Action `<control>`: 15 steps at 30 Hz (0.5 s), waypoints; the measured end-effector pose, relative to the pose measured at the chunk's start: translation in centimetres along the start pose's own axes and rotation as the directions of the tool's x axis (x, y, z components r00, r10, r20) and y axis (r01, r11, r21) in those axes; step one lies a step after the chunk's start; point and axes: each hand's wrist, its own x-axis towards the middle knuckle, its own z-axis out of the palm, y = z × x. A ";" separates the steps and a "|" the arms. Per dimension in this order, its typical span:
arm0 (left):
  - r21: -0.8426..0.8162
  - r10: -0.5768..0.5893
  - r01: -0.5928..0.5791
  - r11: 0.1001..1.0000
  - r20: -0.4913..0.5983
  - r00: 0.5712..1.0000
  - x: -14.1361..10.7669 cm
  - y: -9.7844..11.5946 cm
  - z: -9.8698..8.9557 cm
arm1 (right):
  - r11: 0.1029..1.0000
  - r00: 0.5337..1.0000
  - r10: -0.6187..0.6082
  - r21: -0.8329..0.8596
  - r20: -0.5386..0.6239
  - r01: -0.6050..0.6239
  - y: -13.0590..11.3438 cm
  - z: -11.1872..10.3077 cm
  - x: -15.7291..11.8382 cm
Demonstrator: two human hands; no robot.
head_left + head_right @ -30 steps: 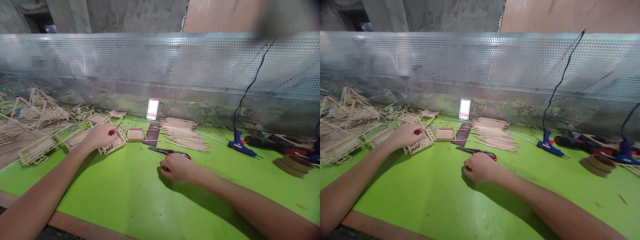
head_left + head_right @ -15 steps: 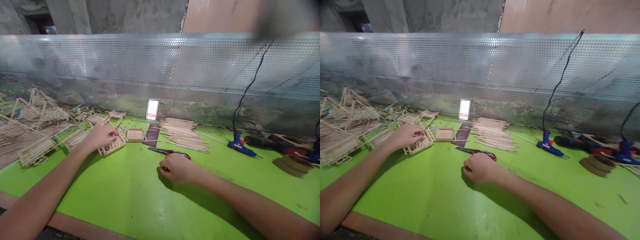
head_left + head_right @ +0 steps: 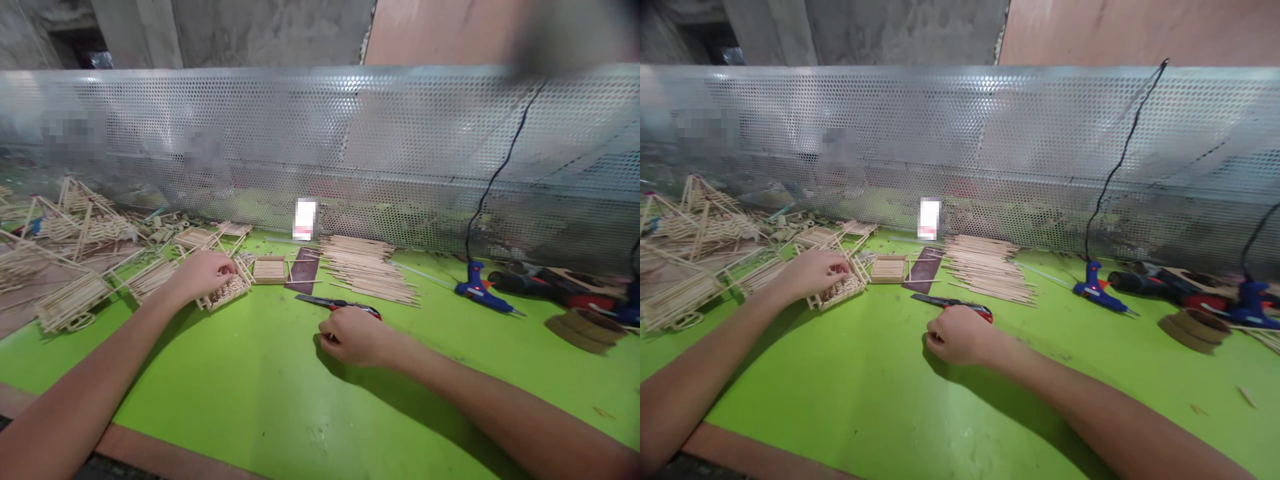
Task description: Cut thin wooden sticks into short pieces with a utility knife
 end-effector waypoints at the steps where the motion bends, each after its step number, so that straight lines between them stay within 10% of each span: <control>1: -0.001 0.004 -0.004 1.000 0.002 1.000 0.0 0.1 -0.1 | 1.000 1.000 0.002 -0.005 0.002 -0.002 0.0 0.0 0.0; 15: -0.008 0.244 -0.245 0.970 -0.055 0.968 -1.3 4.4 1.5 | 1.000 1.000 0.000 -0.011 -0.001 0.000 -0.1 -0.1 -0.1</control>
